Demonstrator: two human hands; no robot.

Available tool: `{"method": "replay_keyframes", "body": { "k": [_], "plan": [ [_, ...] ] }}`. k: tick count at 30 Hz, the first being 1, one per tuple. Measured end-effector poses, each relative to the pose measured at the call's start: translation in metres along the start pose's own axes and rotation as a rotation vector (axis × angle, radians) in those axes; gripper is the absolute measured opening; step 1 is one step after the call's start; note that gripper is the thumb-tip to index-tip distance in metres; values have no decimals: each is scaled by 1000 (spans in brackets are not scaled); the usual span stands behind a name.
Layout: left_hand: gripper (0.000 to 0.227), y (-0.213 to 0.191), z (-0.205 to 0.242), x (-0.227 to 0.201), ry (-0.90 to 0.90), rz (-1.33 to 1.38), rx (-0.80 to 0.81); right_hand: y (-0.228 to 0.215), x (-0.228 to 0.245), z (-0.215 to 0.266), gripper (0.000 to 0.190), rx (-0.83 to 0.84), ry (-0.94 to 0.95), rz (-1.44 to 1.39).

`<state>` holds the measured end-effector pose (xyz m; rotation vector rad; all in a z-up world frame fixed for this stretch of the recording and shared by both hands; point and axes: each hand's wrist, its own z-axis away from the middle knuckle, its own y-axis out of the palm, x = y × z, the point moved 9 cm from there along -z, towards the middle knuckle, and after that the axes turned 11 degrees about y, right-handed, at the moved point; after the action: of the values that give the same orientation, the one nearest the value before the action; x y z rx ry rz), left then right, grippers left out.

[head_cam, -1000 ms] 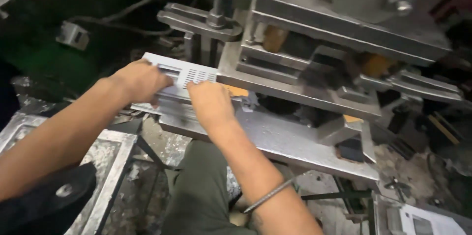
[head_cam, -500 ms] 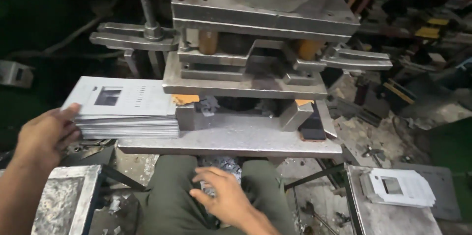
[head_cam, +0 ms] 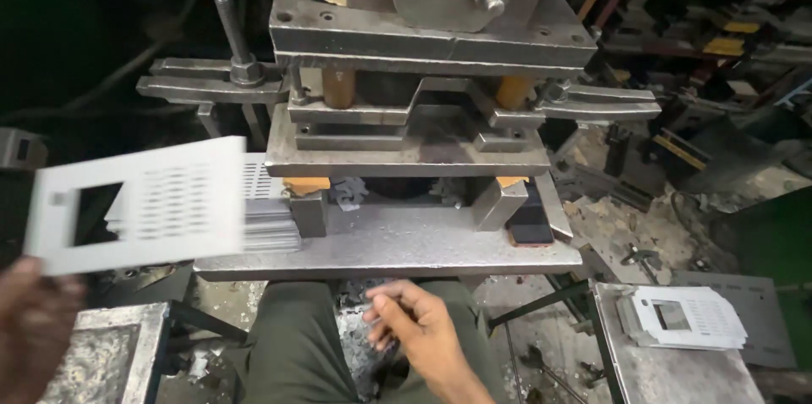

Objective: Operating a manual industrial press to stamp and shape metal sheets.

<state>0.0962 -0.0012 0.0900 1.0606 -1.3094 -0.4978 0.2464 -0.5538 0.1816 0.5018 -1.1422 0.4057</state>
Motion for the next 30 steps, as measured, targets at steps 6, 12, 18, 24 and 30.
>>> {"method": "replay_keyframes", "body": {
  "k": [6, 12, 18, 24, 30],
  "plan": [
    [41, -10, 13, 337, 334, -1748, -356, 33, 74, 12, 21, -9, -122, -201],
    [34, -57, -49, 437, 169, -1628, -134, -23, 123, -23, 21, -417, -77, -393],
    [34, -58, -57, 467, 102, -1297, -123, -80, 157, -131, 15, -335, 40, -719],
    [41, -81, -19, 431, -58, -1494, -240, -92, 180, -172, 21, -293, 98, -497],
    [42, -127, 10, 344, -49, -1619, -513, -94, 172, -169, 18, -263, 150, -539]
  ]
}}
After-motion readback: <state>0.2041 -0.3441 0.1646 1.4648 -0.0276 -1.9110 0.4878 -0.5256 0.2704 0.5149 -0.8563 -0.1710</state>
